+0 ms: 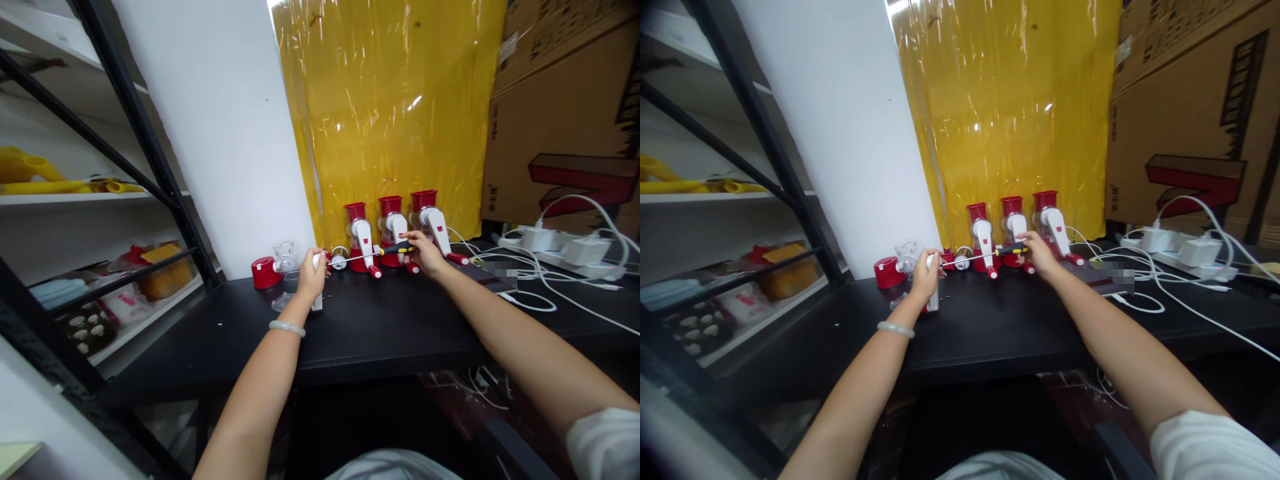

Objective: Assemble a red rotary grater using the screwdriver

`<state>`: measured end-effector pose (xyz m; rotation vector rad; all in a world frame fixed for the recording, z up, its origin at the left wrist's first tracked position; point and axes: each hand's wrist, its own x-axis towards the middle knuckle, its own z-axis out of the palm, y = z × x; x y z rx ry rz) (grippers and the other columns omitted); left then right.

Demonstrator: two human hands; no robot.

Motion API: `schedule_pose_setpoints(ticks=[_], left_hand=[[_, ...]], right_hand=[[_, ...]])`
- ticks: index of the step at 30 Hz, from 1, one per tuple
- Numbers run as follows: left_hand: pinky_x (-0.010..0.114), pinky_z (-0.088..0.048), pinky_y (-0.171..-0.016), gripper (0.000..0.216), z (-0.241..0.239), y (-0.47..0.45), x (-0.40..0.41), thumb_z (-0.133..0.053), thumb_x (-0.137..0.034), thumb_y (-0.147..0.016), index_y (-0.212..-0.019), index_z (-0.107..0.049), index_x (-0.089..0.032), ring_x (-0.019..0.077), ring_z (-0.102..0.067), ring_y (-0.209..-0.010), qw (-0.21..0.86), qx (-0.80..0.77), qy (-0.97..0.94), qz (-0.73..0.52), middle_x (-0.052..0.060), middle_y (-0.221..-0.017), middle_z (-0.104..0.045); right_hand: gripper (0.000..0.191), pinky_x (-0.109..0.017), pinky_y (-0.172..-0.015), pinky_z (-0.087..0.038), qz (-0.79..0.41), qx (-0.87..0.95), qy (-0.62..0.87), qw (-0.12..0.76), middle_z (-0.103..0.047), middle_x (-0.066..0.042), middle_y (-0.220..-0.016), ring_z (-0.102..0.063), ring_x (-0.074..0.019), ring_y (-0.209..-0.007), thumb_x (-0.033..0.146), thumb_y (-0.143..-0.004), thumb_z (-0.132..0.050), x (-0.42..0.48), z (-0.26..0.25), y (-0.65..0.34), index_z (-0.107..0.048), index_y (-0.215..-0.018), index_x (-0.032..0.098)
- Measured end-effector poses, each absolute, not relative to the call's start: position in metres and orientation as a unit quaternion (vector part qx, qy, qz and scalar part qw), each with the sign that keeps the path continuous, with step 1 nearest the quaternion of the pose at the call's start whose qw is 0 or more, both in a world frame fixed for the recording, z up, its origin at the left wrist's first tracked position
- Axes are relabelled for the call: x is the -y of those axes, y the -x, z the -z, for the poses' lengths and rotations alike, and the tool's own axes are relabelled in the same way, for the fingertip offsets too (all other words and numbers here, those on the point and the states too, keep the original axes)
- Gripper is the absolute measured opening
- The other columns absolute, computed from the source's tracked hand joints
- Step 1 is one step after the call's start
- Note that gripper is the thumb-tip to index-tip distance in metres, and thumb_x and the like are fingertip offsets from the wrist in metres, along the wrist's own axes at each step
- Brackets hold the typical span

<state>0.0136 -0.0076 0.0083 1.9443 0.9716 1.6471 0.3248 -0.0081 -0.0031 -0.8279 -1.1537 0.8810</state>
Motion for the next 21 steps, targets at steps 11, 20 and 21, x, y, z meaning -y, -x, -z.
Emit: schedule_pose_setpoints(ticks=[11, 20, 21], left_hand=[[0.021, -0.051, -0.048, 0.035, -0.0065, -0.0096, 0.0018, -0.049, -0.053, -0.094, -0.101, -0.055, -0.019, 0.0106, -0.062, -0.052, 0.191, -0.353, -0.71, -0.579, -0.001, -0.077, -0.064], [0.023, -0.052, -0.048, 0.035, -0.0098, -0.0078, 0.0012, -0.047, -0.053, -0.095, -0.101, -0.055, -0.019, 0.0119, -0.063, -0.053, 0.18, -0.351, -0.713, -0.579, 0.0, -0.077, -0.064], [0.023, -0.052, -0.049, 0.035, -0.0094, -0.0077, 0.0005, -0.047, -0.053, -0.095, -0.101, -0.055, -0.019, 0.012, -0.063, -0.053, 0.179, -0.35, -0.716, -0.578, 0.0, -0.077, -0.064]], right_hand=[[0.03, -0.026, -0.039, -0.037, -0.358, 0.55, 0.374, 0.655, -0.05, 0.008, -0.053, -0.048, -0.0134, -0.035, 0.044, -0.079, -0.056, 0.0034, 0.0073, -0.3278, -0.05, -0.101, 0.024], [0.043, -0.021, -0.027, -0.026, -0.31, 0.573, 0.405, 0.641, -0.054, 0.005, -0.045, -0.04, -0.0115, -0.027, 0.063, -0.086, -0.056, 0.0115, 0.0072, -0.3243, -0.055, -0.098, 0.022], [0.042, -0.021, -0.028, -0.028, -0.306, 0.572, 0.407, 0.643, -0.054, 0.004, -0.045, -0.042, -0.012, -0.028, 0.062, -0.087, -0.055, 0.0123, 0.006, -0.3237, -0.056, -0.097, 0.021]])
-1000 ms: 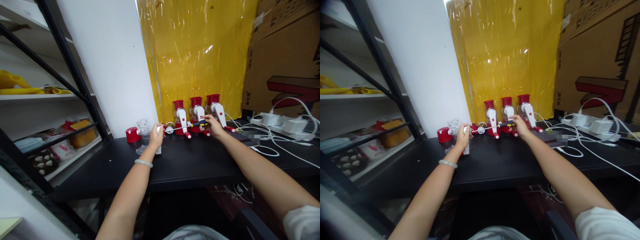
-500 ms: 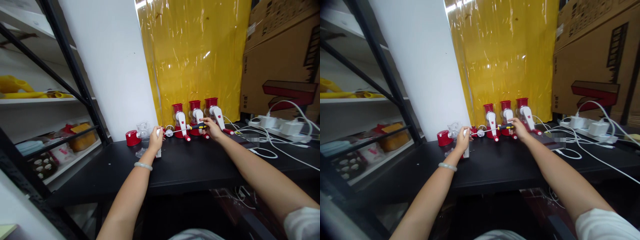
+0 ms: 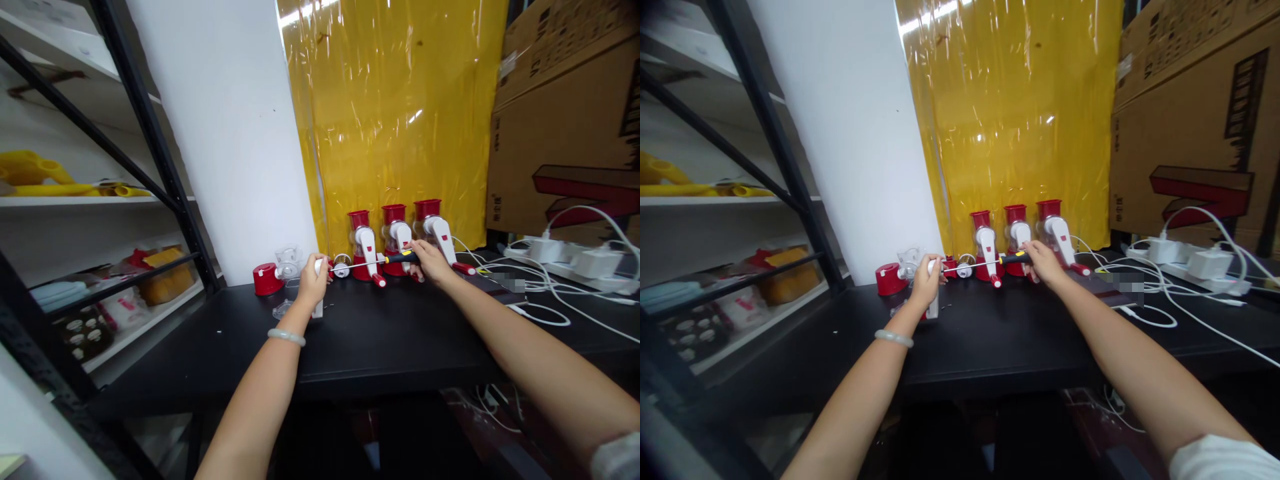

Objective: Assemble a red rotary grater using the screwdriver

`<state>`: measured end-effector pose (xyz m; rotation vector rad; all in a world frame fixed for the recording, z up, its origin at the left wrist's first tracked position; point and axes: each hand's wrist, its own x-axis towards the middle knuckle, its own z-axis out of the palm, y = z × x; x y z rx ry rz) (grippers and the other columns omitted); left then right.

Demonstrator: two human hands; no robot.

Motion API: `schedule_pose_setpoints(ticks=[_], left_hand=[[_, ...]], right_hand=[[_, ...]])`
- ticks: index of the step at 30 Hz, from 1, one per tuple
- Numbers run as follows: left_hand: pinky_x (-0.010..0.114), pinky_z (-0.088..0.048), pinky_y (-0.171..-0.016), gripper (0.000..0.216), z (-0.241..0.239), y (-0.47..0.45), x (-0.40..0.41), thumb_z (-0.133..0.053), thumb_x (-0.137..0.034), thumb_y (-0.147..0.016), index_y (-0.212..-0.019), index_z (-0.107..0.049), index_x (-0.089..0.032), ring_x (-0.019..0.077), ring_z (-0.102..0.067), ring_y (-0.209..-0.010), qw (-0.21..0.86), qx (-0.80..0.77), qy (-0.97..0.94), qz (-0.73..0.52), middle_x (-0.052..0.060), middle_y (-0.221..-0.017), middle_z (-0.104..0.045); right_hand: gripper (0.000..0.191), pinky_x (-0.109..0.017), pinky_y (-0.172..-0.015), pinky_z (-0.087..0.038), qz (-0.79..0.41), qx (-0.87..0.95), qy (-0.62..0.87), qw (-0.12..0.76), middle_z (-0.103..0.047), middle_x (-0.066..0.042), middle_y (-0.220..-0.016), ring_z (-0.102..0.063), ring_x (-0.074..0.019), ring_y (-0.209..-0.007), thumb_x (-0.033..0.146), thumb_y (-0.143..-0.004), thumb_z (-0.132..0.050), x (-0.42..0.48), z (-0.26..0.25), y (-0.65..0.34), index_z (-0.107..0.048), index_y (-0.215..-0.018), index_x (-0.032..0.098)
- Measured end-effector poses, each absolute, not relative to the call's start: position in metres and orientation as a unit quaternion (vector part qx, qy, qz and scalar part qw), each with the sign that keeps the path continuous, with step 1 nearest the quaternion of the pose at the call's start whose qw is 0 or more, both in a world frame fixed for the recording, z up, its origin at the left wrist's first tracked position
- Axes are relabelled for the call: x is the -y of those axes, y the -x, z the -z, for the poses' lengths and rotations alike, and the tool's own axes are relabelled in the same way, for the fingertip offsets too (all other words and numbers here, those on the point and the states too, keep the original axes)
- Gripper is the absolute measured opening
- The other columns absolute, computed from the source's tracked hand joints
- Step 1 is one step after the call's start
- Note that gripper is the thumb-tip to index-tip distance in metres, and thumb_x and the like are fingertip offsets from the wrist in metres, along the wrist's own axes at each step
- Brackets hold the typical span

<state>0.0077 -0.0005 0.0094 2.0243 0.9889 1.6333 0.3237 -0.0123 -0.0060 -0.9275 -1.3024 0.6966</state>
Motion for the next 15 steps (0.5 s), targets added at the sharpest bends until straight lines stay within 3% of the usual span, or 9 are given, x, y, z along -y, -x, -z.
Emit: schedule_pose_setpoints(ticks=[6, 10, 15], left_hand=[[0.023, -0.052, -0.05, 0.031, -0.007, -0.009, -0.002, -0.046, -0.049, -0.096, -0.102, -0.055, -0.019, 0.0115, -0.063, -0.052, 0.182, -0.351, -0.729, -0.559, 0.0, -0.078, -0.063], [0.023, -0.052, -0.049, 0.03, -0.005, -0.01, -0.002, -0.046, -0.049, -0.096, -0.099, -0.055, -0.02, 0.0112, -0.063, -0.052, 0.185, -0.359, -0.733, -0.547, -0.001, -0.076, -0.062], [0.022, -0.052, -0.048, 0.031, -0.004, -0.01, -0.003, -0.047, -0.05, -0.095, -0.1, -0.055, -0.02, 0.0114, -0.063, -0.052, 0.199, -0.37, -0.731, -0.538, -0.001, -0.077, -0.063]], right_hand=[[0.018, -0.029, -0.047, -0.053, -0.347, 0.51, 0.398, 0.679, -0.063, 0.001, -0.066, -0.063, -0.0161, -0.049, 0.038, -0.085, -0.052, 0.013, -0.004, -0.323, -0.057, -0.093, 0.022], [0.022, -0.029, -0.047, -0.054, -0.37, 0.491, 0.382, 0.69, -0.063, 0.003, -0.073, -0.063, -0.0142, -0.05, 0.024, -0.072, -0.057, 0.012, -0.006, -0.326, -0.057, -0.094, 0.022], [0.022, -0.024, -0.042, -0.048, -0.386, 0.5, 0.376, 0.679, -0.062, 0.003, -0.069, -0.06, -0.0121, -0.046, 0.032, -0.075, -0.066, 0.011, -0.001, -0.327, -0.058, -0.092, 0.021]])
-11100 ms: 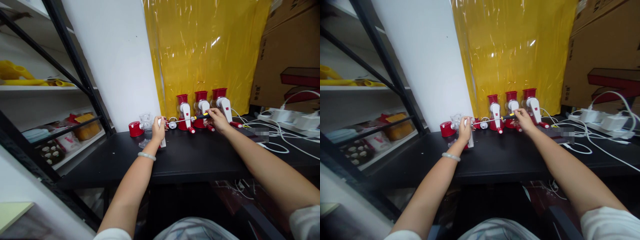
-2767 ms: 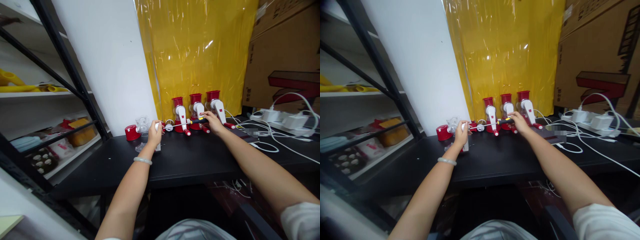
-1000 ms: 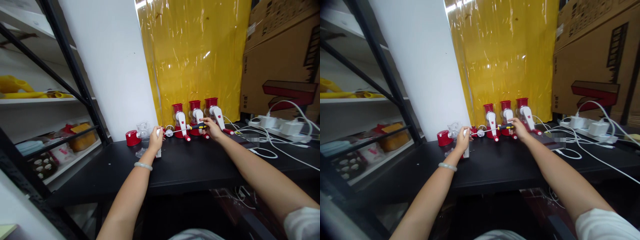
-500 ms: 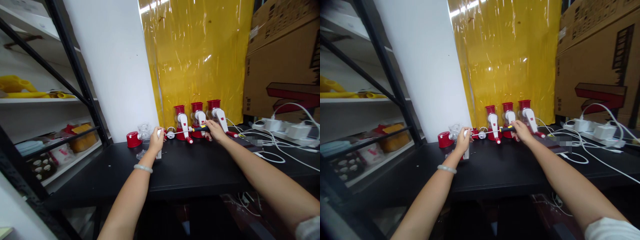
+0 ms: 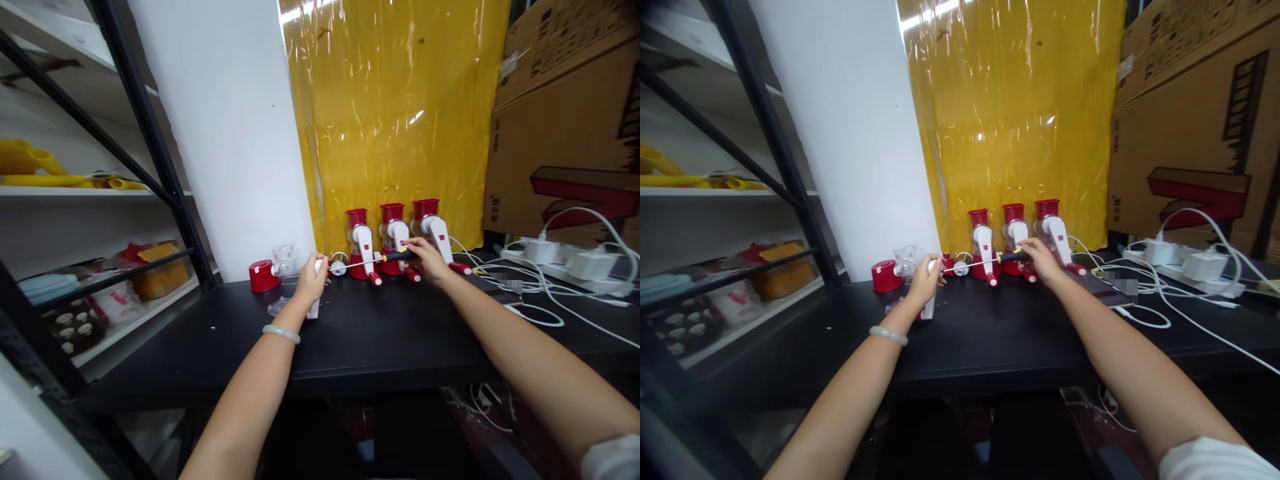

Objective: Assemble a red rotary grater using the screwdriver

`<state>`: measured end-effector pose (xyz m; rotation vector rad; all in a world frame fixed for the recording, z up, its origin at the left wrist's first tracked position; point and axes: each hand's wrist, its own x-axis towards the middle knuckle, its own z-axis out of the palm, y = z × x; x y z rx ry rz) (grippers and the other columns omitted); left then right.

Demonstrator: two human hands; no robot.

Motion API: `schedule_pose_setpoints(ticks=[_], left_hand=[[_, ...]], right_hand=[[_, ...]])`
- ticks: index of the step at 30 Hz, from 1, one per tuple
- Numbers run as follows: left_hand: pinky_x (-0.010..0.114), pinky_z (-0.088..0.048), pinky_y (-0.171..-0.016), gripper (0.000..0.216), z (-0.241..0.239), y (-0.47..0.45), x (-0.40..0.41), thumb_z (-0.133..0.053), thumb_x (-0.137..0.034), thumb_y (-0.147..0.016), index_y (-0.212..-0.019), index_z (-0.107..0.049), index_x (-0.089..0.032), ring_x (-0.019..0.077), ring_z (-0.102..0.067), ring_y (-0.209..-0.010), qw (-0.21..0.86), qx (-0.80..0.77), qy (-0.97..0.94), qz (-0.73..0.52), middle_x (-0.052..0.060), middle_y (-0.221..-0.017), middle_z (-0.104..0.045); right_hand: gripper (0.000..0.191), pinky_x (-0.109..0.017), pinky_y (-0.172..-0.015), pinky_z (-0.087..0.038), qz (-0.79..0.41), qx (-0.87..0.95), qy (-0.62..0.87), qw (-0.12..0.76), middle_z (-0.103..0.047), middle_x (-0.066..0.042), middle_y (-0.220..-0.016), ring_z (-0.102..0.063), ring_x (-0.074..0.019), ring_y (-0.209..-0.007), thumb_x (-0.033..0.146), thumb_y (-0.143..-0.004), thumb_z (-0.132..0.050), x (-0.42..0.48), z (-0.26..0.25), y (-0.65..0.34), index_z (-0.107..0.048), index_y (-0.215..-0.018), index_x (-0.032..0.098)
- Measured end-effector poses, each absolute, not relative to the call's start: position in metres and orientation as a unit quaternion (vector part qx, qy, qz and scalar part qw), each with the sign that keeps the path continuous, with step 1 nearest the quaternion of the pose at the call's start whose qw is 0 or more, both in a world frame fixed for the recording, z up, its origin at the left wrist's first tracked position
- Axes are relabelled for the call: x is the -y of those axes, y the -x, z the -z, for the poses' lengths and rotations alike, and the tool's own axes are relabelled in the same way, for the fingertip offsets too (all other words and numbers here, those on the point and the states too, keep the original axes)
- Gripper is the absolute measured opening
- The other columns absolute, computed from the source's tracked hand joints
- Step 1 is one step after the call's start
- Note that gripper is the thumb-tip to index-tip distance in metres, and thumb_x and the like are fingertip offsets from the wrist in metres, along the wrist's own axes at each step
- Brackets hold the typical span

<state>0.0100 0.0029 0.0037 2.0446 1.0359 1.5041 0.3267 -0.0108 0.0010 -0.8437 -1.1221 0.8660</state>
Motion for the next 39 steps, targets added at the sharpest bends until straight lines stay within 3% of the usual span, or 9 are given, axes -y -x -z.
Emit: schedule_pose_setpoints(ticks=[4, 9, 14, 17, 20, 26, 39], left_hand=[[0.022, -0.051, -0.047, 0.032, -0.007, -0.01, -0.002, -0.047, -0.051, -0.095, -0.1, -0.054, -0.02, 0.0108, -0.063, -0.052, 0.198, -0.362, -0.731, -0.543, 0.0, -0.08, -0.064], [0.022, -0.051, -0.048, 0.031, -0.008, -0.011, -0.001, -0.047, -0.051, -0.095, -0.099, -0.054, -0.021, 0.0111, -0.063, -0.052, 0.187, -0.361, -0.734, -0.544, 0.0, -0.08, -0.065], [0.022, -0.052, -0.051, 0.03, -0.005, -0.011, -0.004, -0.048, -0.05, -0.095, -0.099, -0.054, -0.021, 0.0109, -0.063, -0.052, 0.183, -0.367, -0.747, -0.524, -0.002, -0.077, -0.065], [0.022, -0.051, -0.052, 0.031, -0.004, -0.011, -0.004, -0.048, -0.051, -0.095, -0.099, -0.054, -0.021, 0.0109, -0.063, -0.053, 0.182, -0.371, -0.747, -0.52, -0.002, -0.077, -0.065], [0.022, -0.051, -0.052, 0.03, -0.005, -0.011, -0.004, -0.048, -0.051, -0.095, -0.099, -0.055, -0.021, 0.0111, -0.064, -0.053, 0.182, -0.371, -0.746, -0.522, -0.002, -0.075, -0.064], [0.022, -0.05, -0.052, 0.028, -0.004, -0.011, -0.004, -0.049, -0.049, -0.095, -0.099, -0.055, -0.022, 0.0118, -0.063, -0.051, 0.185, -0.374, -0.743, -0.523, -0.005, -0.066, -0.059], [0.022, -0.051, -0.048, 0.028, -0.006, -0.012, -0.002, -0.05, -0.049, -0.094, -0.099, -0.055, -0.021, 0.011, -0.062, -0.051, 0.206, -0.378, -0.732, -0.527, -0.003, -0.072, -0.061]], right_hand=[[0.036, -0.022, -0.033, -0.039, -0.356, 0.53, 0.397, 0.66, -0.06, 0.003, -0.057, -0.055, -0.0132, -0.04, 0.052, -0.078, -0.07, 0.012, 0.003, -0.327, -0.057, -0.09, 0.021], [0.051, -0.021, -0.029, -0.033, -0.289, 0.559, 0.455, 0.63, -0.053, 0.003, -0.044, -0.047, -0.0131, -0.031, 0.071, -0.083, -0.056, 0.012, 0.004, -0.327, -0.058, -0.091, 0.021], [0.03, -0.024, -0.038, -0.045, -0.311, 0.518, 0.444, 0.662, -0.059, 0.0, -0.058, -0.057, -0.014, -0.043, 0.05, -0.09, -0.051, 0.005, 0.006, -0.327, -0.056, -0.087, 0.021], [0.013, -0.025, -0.044, -0.052, -0.34, 0.488, 0.413, 0.69, -0.06, 0.0, -0.071, -0.058, -0.0126, -0.051, 0.032, -0.081, -0.052, 0.003, 0.005, -0.328, -0.057, -0.087, 0.021], [0.018, -0.026, -0.047, -0.054, -0.354, 0.479, 0.397, 0.698, -0.058, -0.001, -0.076, -0.058, -0.0123, -0.056, 0.023, -0.071, -0.052, 0.004, 0.003, -0.328, -0.059, -0.088, 0.022], [0.023, -0.026, -0.046, -0.053, -0.335, 0.49, 0.41, 0.692, -0.058, -0.002, -0.082, -0.057, -0.0122, -0.057, 0.025, -0.069, -0.054, 0.003, 0.002, -0.33, -0.058, -0.092, 0.023], [0.021, -0.023, -0.041, -0.044, -0.337, 0.506, 0.422, 0.673, -0.056, 0.001, -0.07, -0.054, -0.0113, -0.045, 0.027, -0.075, -0.054, 0.007, 0.001, -0.329, -0.055, -0.096, 0.022]])
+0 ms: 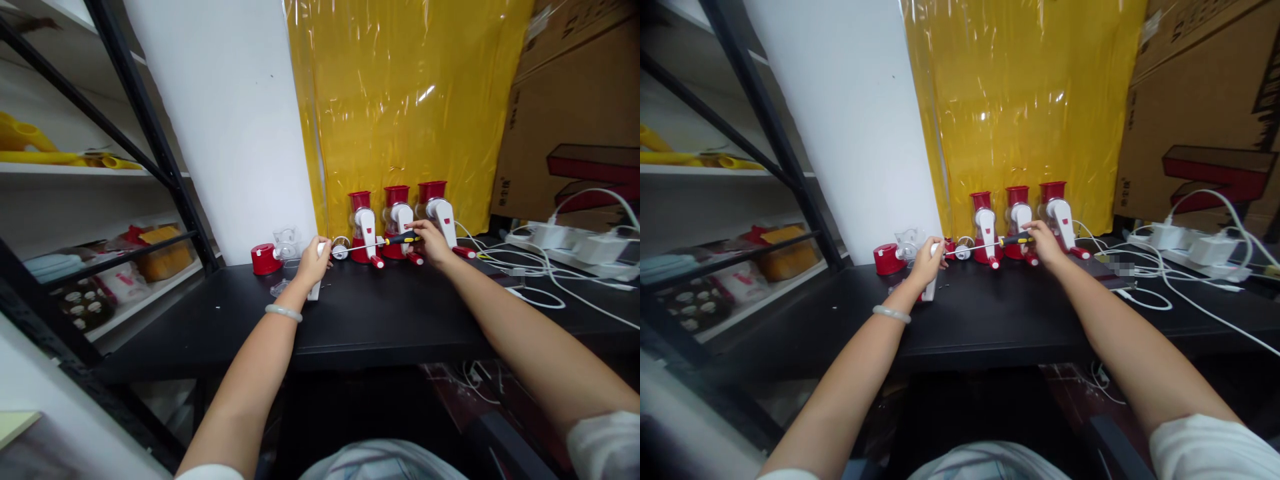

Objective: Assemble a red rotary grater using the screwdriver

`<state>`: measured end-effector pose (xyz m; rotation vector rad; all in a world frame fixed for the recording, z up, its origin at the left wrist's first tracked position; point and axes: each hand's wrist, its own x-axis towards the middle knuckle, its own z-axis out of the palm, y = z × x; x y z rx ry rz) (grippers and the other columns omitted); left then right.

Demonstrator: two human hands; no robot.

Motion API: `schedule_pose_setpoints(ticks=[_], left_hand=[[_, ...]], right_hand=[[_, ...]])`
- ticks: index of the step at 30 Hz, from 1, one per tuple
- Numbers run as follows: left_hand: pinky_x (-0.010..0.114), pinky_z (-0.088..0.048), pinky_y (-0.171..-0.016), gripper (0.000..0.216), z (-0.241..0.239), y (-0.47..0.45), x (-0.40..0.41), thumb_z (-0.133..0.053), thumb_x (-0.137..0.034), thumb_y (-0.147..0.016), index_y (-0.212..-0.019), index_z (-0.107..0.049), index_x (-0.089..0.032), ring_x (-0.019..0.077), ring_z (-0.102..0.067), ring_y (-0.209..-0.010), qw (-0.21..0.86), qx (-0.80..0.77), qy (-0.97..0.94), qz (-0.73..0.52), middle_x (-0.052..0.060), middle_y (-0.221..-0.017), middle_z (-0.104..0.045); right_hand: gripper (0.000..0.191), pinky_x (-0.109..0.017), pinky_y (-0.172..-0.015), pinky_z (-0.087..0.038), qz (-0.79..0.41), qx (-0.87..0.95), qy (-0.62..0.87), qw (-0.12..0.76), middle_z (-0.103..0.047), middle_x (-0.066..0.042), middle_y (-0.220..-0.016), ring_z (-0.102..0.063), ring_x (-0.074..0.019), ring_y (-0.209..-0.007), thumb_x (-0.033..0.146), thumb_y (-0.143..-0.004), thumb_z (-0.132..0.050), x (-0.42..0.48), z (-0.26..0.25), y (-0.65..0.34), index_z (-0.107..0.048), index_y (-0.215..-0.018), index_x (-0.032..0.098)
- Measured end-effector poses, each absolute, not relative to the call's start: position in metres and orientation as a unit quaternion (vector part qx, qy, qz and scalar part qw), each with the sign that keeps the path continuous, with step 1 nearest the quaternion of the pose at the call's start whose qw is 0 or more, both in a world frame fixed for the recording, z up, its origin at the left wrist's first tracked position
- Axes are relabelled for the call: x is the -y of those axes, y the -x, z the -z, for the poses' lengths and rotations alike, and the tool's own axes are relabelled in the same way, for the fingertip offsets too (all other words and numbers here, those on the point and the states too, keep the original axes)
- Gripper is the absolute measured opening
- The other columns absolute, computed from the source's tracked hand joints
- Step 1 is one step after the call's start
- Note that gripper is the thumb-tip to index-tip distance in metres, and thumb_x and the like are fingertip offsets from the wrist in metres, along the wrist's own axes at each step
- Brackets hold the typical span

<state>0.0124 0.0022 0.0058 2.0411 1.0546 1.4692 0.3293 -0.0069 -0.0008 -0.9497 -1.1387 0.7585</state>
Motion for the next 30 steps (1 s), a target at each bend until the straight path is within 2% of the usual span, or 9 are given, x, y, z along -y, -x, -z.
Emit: schedule_pose_setpoints(ticks=[7, 20, 25, 30], left_hand=[[0.021, -0.05, -0.045, 0.025, -0.0108, -0.0158, 0.0033, -0.051, -0.045, -0.094, -0.097, -0.054, -0.02, 0.0093, -0.06, -0.049, 0.231, -0.38, -0.719, -0.534, -0.001, -0.08, -0.063], [0.021, -0.05, -0.045, 0.025, -0.0094, -0.0156, 0.0023, -0.05, -0.045, -0.094, -0.095, -0.054, -0.021, 0.0097, -0.061, -0.049, 0.229, -0.383, -0.714, -0.539, -0.001, -0.08, -0.063], [0.021, -0.05, -0.048, 0.024, -0.0094, -0.0138, 0.0012, -0.049, -0.044, -0.095, -0.097, -0.054, -0.021, 0.0112, -0.062, -0.052, 0.201, -0.391, -0.717, -0.542, -0.002, -0.073, -0.062], [0.022, -0.051, -0.051, 0.027, -0.0109, -0.0127, 0.0031, -0.048, -0.047, -0.096, -0.099, -0.055, -0.02, 0.0111, -0.063, -0.053, 0.186, -0.36, -0.723, -0.56, -0.001, -0.076, -0.064]], right_hand=[[0.024, -0.025, -0.04, -0.043, -0.326, 0.53, 0.404, 0.67, -0.057, 0.001, -0.075, -0.051, -0.0102, -0.043, 0.037, -0.078, -0.062, 0.0089, -0.0001, -0.3311, -0.055, -0.097, 0.023], [0.031, -0.023, -0.036, -0.037, -0.304, 0.542, 0.407, 0.669, -0.06, 0.002, -0.074, -0.049, -0.0081, -0.038, 0.048, -0.08, -0.066, 0.0084, 0.0005, -0.33, -0.055, -0.094, 0.023], [0.03, -0.022, -0.035, -0.034, -0.293, 0.553, 0.41, 0.664, -0.057, 0.004, -0.059, -0.047, -0.0101, -0.035, 0.051, -0.084, -0.063, 0.0094, 0.0012, -0.329, -0.055, -0.091, 0.023], [0.039, -0.021, -0.032, -0.027, -0.284, 0.556, 0.415, 0.661, -0.054, 0.004, -0.049, -0.042, -0.0103, -0.032, 0.061, -0.083, -0.063, 0.012, 0.0019, -0.327, -0.056, -0.09, 0.022]])
